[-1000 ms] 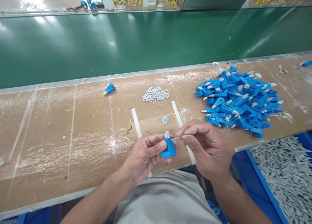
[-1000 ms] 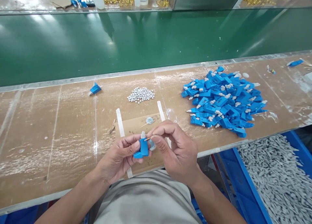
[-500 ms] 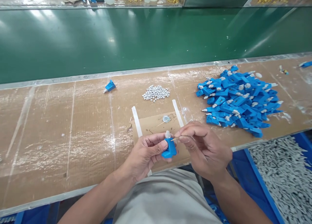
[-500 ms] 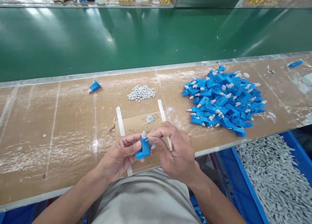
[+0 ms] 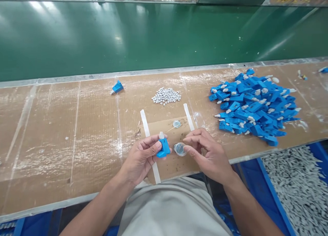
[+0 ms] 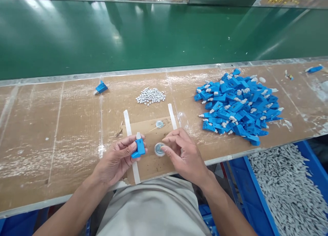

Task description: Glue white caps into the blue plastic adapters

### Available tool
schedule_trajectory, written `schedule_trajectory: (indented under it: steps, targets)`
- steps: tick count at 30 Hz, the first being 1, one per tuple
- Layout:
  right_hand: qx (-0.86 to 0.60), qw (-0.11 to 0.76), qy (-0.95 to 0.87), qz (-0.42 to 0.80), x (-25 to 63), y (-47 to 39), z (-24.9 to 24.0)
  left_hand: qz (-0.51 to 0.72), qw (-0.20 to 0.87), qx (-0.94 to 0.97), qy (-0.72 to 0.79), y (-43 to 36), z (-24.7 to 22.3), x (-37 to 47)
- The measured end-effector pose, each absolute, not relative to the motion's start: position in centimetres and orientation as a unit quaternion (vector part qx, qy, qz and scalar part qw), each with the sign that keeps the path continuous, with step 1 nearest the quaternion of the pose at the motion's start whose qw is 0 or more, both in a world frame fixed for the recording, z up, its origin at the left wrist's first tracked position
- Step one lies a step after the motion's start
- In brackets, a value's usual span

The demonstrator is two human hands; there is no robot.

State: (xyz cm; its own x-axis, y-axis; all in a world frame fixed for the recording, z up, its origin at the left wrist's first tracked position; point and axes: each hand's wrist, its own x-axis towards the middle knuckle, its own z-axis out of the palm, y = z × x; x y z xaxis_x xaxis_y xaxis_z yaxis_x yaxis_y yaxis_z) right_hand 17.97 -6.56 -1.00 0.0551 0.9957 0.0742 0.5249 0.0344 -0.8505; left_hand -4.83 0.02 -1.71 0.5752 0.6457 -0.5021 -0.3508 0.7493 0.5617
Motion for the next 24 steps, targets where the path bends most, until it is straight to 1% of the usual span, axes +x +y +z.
schedule_trajectory:
  steps: [3, 5, 8, 10, 14, 18, 22, 24]
  targets:
    - [-0.637, 0.381, -0.627, 0.236, 18.7, -3.5, -0.9, 0.288, 0.868, 0.201, 0.35, 0.2, -1.7, -4.7]
    - [-0.627, 0.362, -0.667, 0.177, 19.0, -0.2, -1.2, 0.292, 0.867, 0.206, 0.347, 0.4, -1.6, -4.7]
    - [-0.565, 0.277, -0.77, 0.105, 18.8, 5.0, -2.2, 0.304, 0.86, 0.215, 0.348, 0.7, -1.7, -4.9]
    - [-0.523, 0.22, -0.82, 0.078, 18.4, 7.4, -3.2, 0.308, 0.861, 0.212, 0.346, 0.8, -1.9, -5.0]
    - [-0.492, 0.167, -0.851, 0.07, 17.8, 9.2, -4.2, 0.303, 0.863, 0.197, 0.352, 0.7, -2.0, -5.2]
    - [-0.488, 0.138, -0.858, 0.082, 17.5, 9.7, -3.5, 0.296, 0.867, 0.198, 0.348, 0.6, -2.0, -5.3]
    - [-0.486, 0.139, -0.856, 0.113, 17.6, 9.9, -1.8, 0.298, 0.869, 0.203, 0.34, 0.6, -2.0, -5.5]
    - [-0.499, 0.17, -0.836, 0.152, 18.0, 8.9, -0.7, 0.301, 0.87, 0.198, 0.338, 0.7, -1.8, -5.5]
